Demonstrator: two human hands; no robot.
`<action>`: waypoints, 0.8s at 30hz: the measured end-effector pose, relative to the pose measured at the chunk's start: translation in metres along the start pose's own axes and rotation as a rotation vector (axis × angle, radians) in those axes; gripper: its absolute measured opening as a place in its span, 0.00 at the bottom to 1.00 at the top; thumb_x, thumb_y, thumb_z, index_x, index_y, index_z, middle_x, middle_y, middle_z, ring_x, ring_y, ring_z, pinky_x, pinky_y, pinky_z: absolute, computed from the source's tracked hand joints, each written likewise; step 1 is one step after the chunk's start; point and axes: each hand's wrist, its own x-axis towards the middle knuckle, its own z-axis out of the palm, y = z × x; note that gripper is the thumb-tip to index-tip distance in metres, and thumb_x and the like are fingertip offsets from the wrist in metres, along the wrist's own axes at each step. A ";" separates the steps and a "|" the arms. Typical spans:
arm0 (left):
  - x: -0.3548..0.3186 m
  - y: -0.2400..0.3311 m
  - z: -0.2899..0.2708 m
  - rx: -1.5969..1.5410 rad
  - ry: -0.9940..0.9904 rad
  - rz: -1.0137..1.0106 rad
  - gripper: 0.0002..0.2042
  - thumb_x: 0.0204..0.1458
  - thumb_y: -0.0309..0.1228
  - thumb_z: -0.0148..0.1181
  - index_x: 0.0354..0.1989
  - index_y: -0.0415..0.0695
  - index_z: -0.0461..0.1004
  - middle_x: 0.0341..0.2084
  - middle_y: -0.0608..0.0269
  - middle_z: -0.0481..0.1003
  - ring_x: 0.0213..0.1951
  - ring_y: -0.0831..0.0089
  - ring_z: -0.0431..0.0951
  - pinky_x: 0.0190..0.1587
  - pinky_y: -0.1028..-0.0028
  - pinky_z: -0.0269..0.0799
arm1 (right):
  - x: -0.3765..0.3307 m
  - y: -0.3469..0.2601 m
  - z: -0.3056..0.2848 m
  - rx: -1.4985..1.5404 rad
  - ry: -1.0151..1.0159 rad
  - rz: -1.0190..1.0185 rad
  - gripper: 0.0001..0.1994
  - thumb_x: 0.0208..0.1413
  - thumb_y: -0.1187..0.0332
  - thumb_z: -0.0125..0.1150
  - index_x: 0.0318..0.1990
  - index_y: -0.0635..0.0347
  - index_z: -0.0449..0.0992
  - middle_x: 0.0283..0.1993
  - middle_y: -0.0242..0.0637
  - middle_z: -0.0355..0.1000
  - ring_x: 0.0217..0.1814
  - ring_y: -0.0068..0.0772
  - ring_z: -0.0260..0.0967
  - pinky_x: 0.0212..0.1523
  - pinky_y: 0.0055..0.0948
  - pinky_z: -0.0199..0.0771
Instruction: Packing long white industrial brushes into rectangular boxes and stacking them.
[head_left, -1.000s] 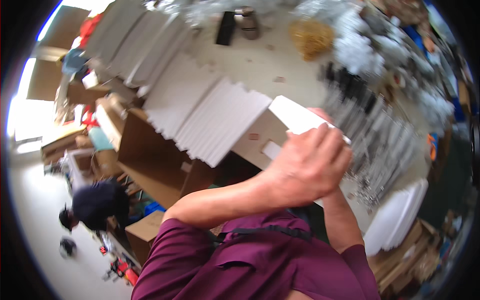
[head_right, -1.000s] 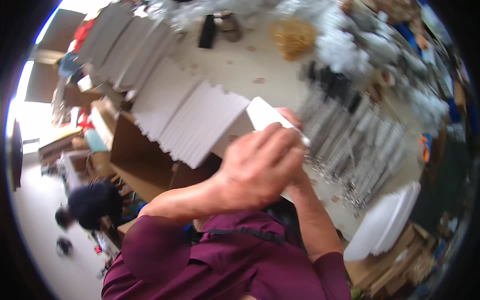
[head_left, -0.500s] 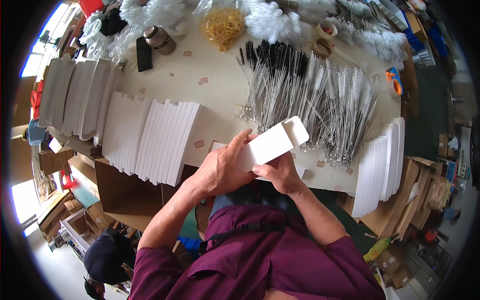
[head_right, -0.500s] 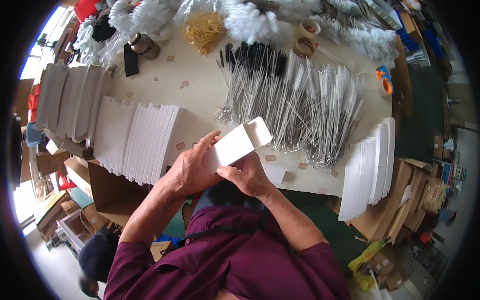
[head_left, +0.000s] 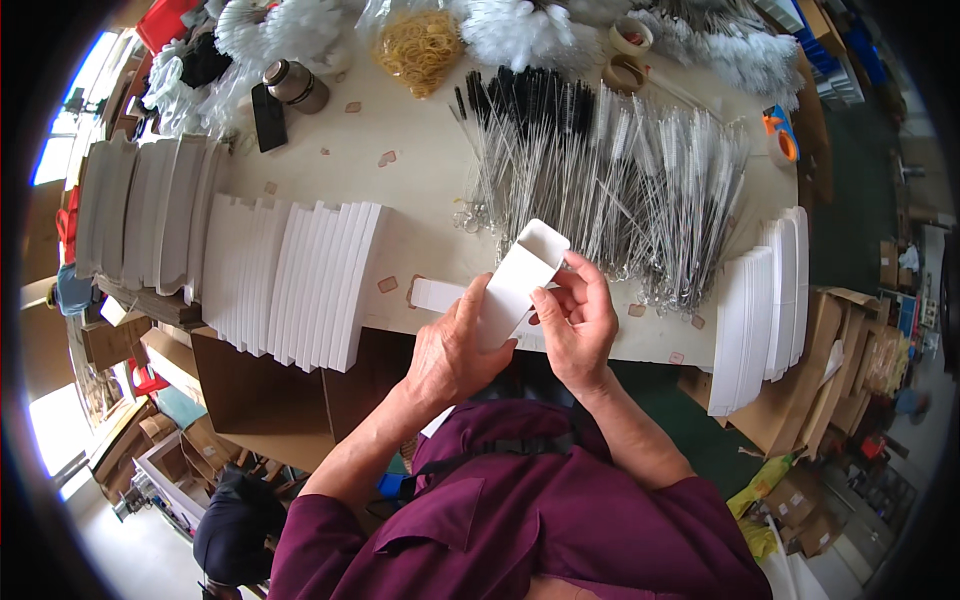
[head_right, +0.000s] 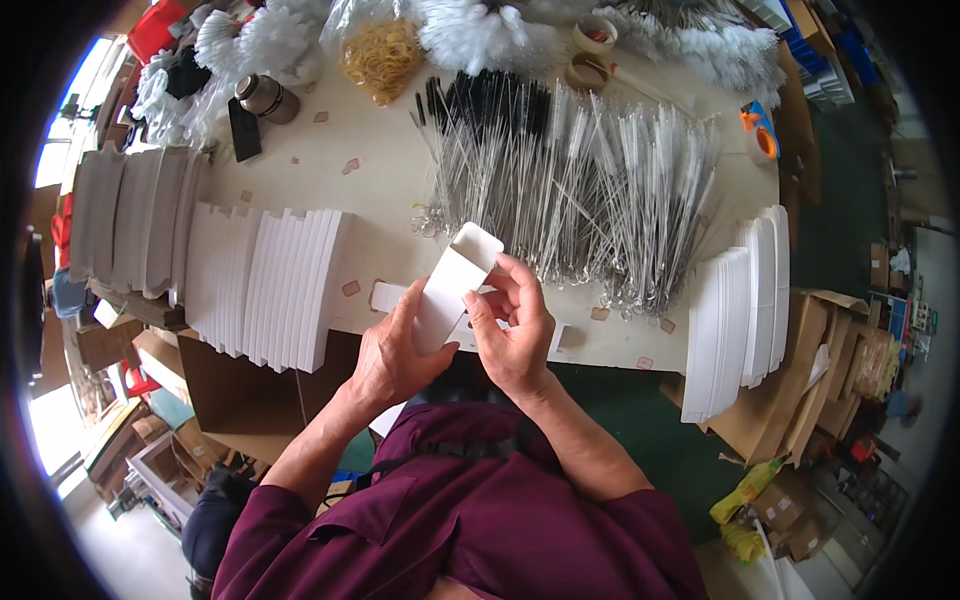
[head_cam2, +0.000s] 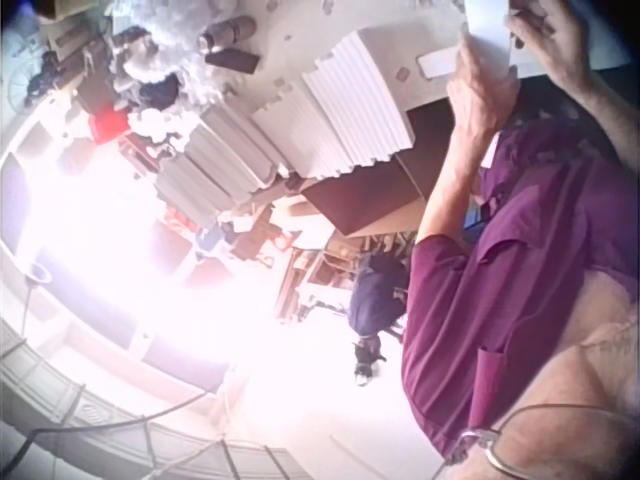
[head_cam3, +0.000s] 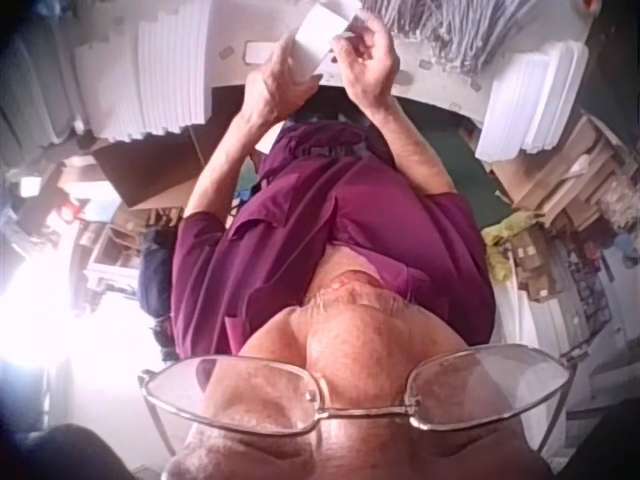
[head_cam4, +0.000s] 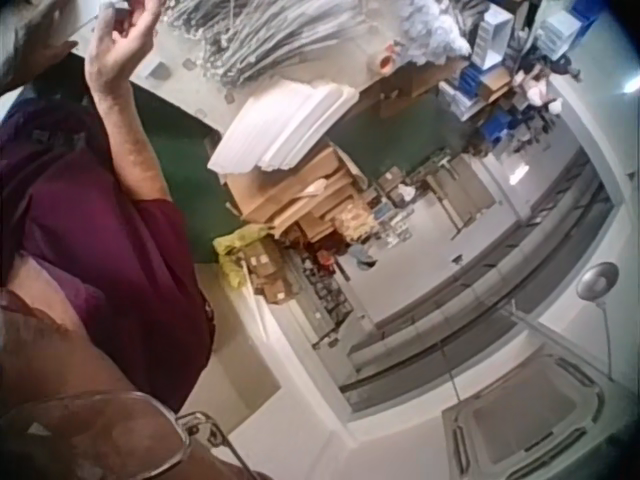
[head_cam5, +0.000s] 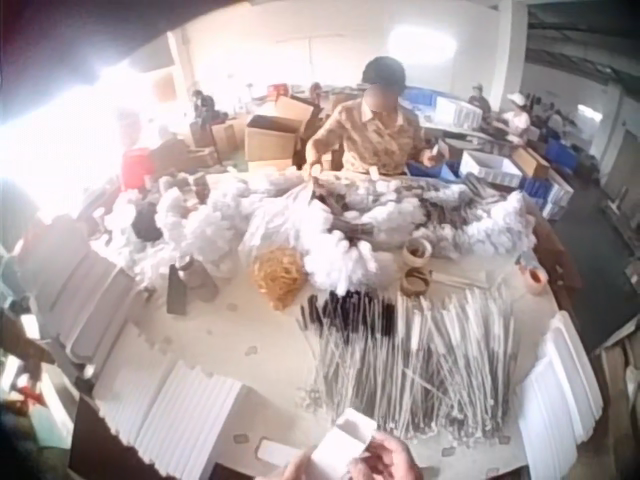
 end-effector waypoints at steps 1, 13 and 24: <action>0.001 0.001 0.003 0.001 -0.003 0.000 0.44 0.45 0.35 0.72 0.71 0.41 0.54 0.44 0.40 0.78 0.43 0.45 0.83 0.42 0.54 0.80 | -0.001 0.000 -0.001 0.001 0.002 0.001 0.26 0.62 0.78 0.63 0.65 0.69 0.61 0.51 0.48 0.77 0.39 0.24 0.78 0.38 0.24 0.82; 0.024 0.003 0.035 -0.133 0.119 0.085 0.44 0.45 0.32 0.75 0.69 0.45 0.53 0.43 0.40 0.79 0.42 0.43 0.84 0.42 0.54 0.82 | -0.004 0.009 -0.017 -0.298 -0.086 0.103 0.10 0.61 0.74 0.63 0.47 0.66 0.77 0.33 0.42 0.79 0.32 0.31 0.80 0.35 0.30 0.79; 0.043 0.006 0.029 -0.236 0.027 0.071 0.37 0.45 0.29 0.72 0.65 0.47 0.59 0.42 0.39 0.79 0.42 0.41 0.82 0.42 0.53 0.80 | 0.003 0.004 -0.021 -0.415 -0.141 0.060 0.06 0.66 0.72 0.58 0.43 0.66 0.78 0.31 0.43 0.79 0.30 0.35 0.78 0.32 0.32 0.75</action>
